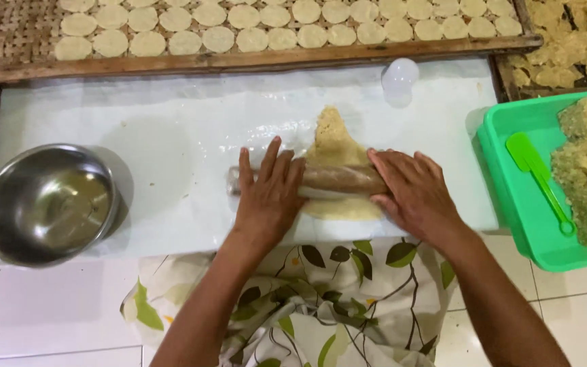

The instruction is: The person flattens dough with a rolling pin and cuts out circular shapes for cookies or crackers.

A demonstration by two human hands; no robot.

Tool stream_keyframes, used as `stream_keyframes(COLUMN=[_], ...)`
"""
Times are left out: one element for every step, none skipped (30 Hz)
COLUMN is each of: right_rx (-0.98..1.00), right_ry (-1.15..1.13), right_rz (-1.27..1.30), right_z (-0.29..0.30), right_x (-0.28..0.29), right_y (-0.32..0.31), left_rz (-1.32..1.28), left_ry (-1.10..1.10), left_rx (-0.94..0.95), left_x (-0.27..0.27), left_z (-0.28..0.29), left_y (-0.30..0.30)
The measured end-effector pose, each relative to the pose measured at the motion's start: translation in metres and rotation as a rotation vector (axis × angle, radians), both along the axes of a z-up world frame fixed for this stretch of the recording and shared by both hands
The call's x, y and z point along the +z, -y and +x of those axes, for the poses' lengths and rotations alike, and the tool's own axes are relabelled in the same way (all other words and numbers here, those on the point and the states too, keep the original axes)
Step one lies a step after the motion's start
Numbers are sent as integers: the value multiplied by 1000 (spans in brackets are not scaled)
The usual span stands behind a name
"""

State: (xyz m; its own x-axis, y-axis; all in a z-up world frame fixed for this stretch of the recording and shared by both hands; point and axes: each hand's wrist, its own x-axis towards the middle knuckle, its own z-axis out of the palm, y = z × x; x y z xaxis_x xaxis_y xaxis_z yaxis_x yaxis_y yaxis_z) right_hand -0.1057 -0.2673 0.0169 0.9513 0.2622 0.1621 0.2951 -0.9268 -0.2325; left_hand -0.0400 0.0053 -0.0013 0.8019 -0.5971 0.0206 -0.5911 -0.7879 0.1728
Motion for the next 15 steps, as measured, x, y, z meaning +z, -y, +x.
stream_keyframes(right_rx=[-3, -7, -13, -17, -8, 1, -3, 3, 12, 9, -24, -57, -65, -92, -117], right_ry=[-1, -87, -165, -157, -117, -77, -86, -57, -20, -22, -48, -73, -91, -27, 46], right_rz=[0, -59, -120, -121, -78, -35, -33, -76, -121, -122, -53, 16, 19, 17, 13], right_z=[-1, -1, 3, 0, -7, -12, -23, -32, -39, -45, -52, -59, -61, -61, -58], right_x=[7, 14, 21, 27, 31, 35, 31, 28, 25, 22, 18, 13, 11, 9, 7], right_y=[-1, -1, 0, -1, -4, -6, -7, -7, -7, -11, -16, -19, -22, -24, -25], left_rz=[0, 1, 1, 0, -46, -91, -89, -140, -194, -195, -104, -13, -12, -119, -227], left_ry=[-1, -29, -48, -40, -39, -39, -49, 4, 65, 63, 63, 64, 46, 25, 13], left_rx=[-3, -10, -18, -21, -35, -49, -53, -84, -112, -115, -127, -139, -148, -128, -106], left_x=[2, 4, 7, 14, 19, 24, 24, 25, 25, 22, 17, 12, 15, 19, 23], left_z=[0, 2, 8, 8, 5, 2, -7, -16, -21, -26, -33, -39, -43, -46, -45], left_y=[-2, -2, -2, -4, -7, -10, -14, -17, -19, -20, -21, -22, -22, -22, -21])
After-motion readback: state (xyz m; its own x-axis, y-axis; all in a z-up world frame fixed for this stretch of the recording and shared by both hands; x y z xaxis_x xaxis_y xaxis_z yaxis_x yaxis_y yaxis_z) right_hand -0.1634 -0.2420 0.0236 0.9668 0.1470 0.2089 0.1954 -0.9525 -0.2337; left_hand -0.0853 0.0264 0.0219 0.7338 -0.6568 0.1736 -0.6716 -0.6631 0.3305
